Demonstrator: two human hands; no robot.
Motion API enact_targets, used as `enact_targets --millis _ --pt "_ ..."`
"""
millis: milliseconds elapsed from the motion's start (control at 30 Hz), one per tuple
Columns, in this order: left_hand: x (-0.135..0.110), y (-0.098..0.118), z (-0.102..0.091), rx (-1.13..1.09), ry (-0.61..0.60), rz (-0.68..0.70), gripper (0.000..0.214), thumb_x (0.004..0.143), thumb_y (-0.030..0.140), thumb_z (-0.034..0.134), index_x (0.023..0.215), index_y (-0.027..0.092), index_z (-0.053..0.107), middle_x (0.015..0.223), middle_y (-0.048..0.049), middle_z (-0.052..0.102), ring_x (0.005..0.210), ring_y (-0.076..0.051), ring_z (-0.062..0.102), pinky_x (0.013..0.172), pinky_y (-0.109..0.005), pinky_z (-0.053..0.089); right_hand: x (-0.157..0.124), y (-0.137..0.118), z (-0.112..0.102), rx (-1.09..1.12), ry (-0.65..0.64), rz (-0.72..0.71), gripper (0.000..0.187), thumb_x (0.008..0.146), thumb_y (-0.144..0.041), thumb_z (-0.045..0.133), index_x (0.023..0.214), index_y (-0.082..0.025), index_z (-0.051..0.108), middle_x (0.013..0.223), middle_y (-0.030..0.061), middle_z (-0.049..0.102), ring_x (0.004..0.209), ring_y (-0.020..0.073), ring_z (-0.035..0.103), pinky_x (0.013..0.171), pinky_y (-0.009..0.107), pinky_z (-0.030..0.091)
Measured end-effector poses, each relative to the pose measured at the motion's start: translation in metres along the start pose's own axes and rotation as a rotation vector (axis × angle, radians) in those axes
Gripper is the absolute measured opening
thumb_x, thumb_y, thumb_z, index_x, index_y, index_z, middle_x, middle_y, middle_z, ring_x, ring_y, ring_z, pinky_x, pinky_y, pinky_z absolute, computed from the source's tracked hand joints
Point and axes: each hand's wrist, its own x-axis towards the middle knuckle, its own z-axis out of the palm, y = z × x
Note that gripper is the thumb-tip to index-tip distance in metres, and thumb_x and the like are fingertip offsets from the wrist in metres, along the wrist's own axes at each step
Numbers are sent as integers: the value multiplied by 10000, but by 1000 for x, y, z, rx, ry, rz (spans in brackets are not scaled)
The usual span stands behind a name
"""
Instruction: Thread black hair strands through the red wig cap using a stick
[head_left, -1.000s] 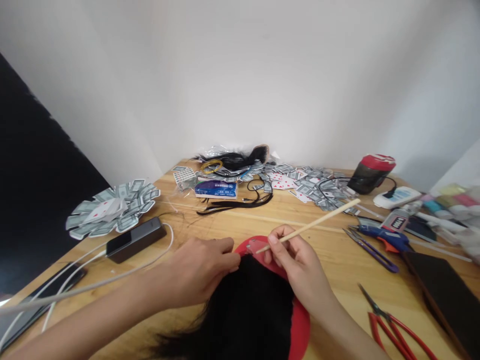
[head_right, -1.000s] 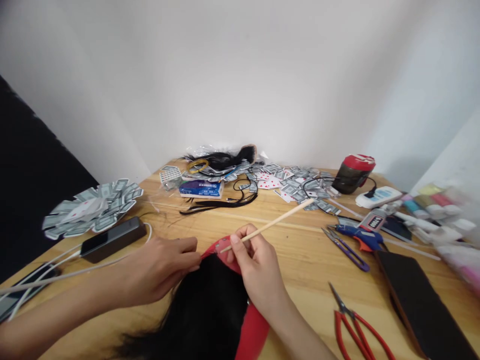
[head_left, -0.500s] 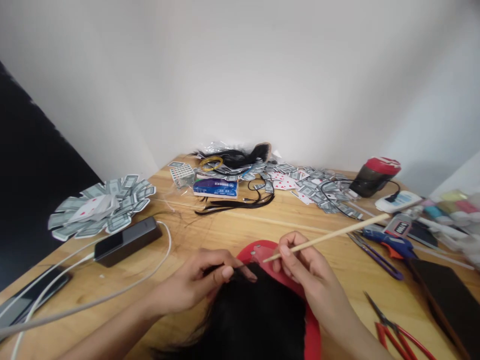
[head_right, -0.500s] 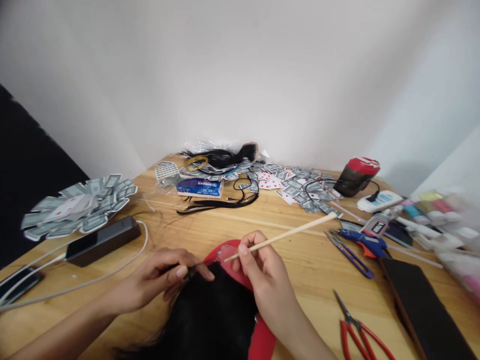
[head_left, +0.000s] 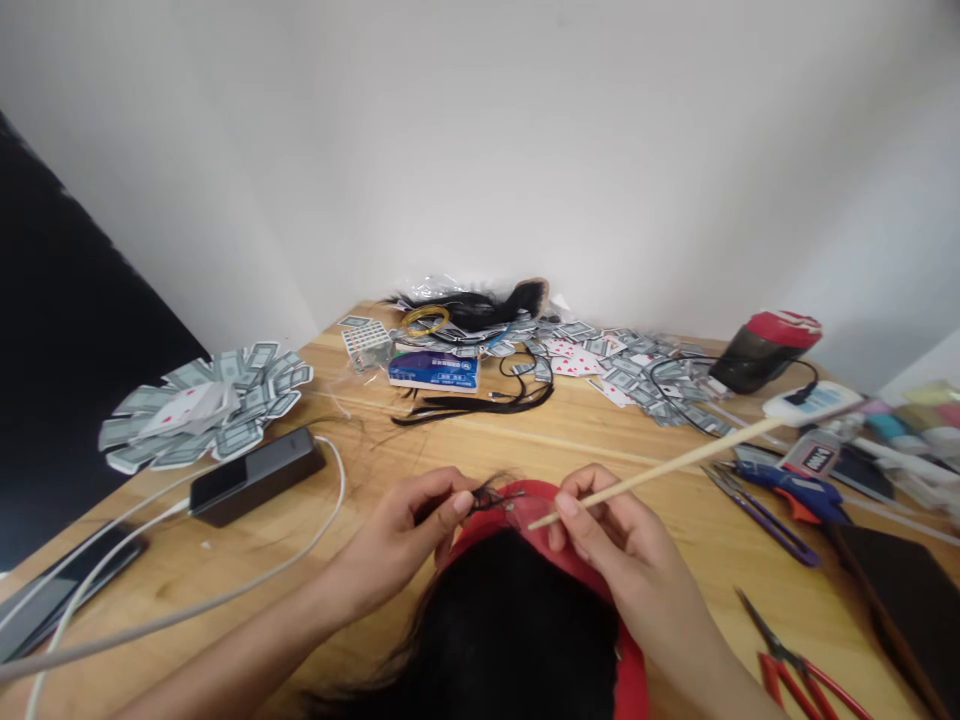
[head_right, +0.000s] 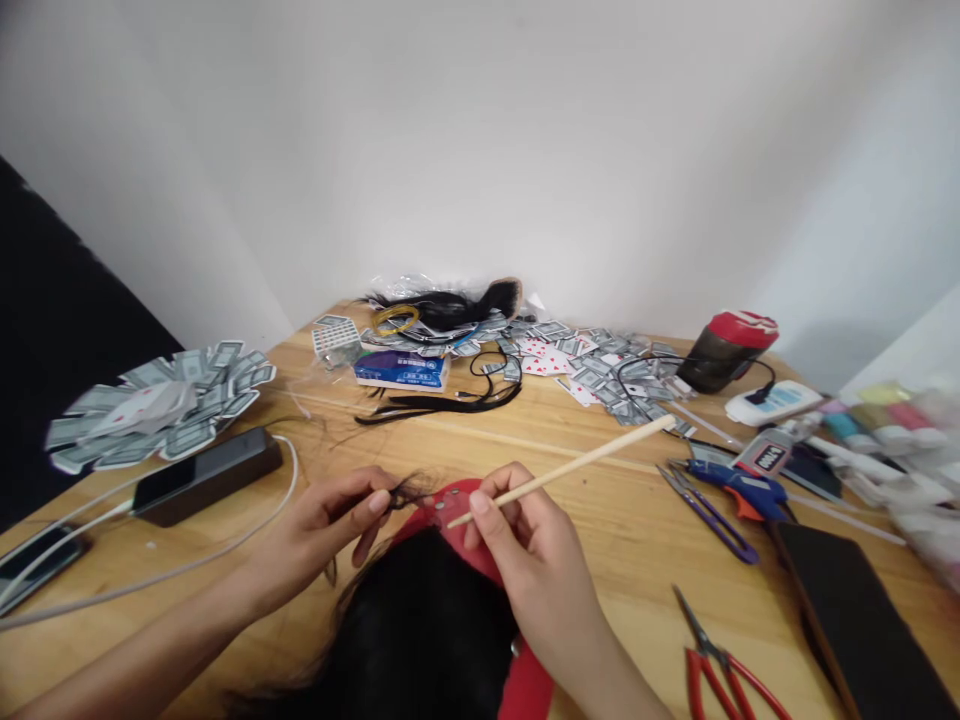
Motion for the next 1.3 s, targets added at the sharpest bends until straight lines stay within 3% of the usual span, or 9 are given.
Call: enact_targets --millis 100,233,367,667,833,967,1100,1300 --pt "3 17 6 194 -26 61 381 963 458 452 743 163 552 742 17 517 632 -111 508 600 -229 407 2 0 0 10 4 -4 333 882 -518 628 760 -216 560 632 -13 617 559 133 525 537 240 382" --pt "9 34 12 540 -142 37 313 976 307 411 726 174 544 673 30 517 646 -124 489 609 -234 364 4 2 0 32 2 -26 371 854 -549 649 732 -210 562 620 -8 611 558 138 535 528 241 388" --pt "15 40 16 817 -209 95 234 954 202 422 821 182 614 750 7 641 672 -136 566 625 -242 377 5 7 0 39 21 -54 365 868 -541 638 724 -216 554 590 -24 585 509 124 488 491 236 352" --pt "18 58 18 1228 -380 221 199 957 181 422 931 201 618 845 -39 710 740 -220 693 584 -292 420 4 1 -1 89 -28 -24 347 864 -521 646 735 -217 537 615 -18 616 583 141 550 572 247 405" --pt "20 71 20 1386 -472 231 159 888 122 497 966 184 620 813 -64 688 687 -251 698 500 -306 397 4 -1 1 123 -13 -5 365 843 -550 654 737 -221 537 581 -30 601 483 117 461 459 237 309" --pt "19 70 16 1376 -463 273 146 902 131 486 926 188 618 786 -48 664 666 -229 678 496 -298 384 4 1 2 116 12 -13 389 823 -581 658 734 -221 544 547 -50 540 448 106 395 430 236 259" --pt "10 55 4 1168 -407 313 182 938 135 438 866 196 594 865 -27 639 720 -169 641 598 -263 423 6 5 2 106 46 -22 407 812 -600 658 719 -222 540 497 -79 434 434 102 345 424 234 242" --pt "-10 24 -11 679 -265 307 215 967 162 433 809 168 579 1181 -81 594 756 -107 609 716 -239 446 3 2 1 79 41 -10 338 878 -513 626 744 -210 554 567 -29 585 474 101 397 454 226 284"
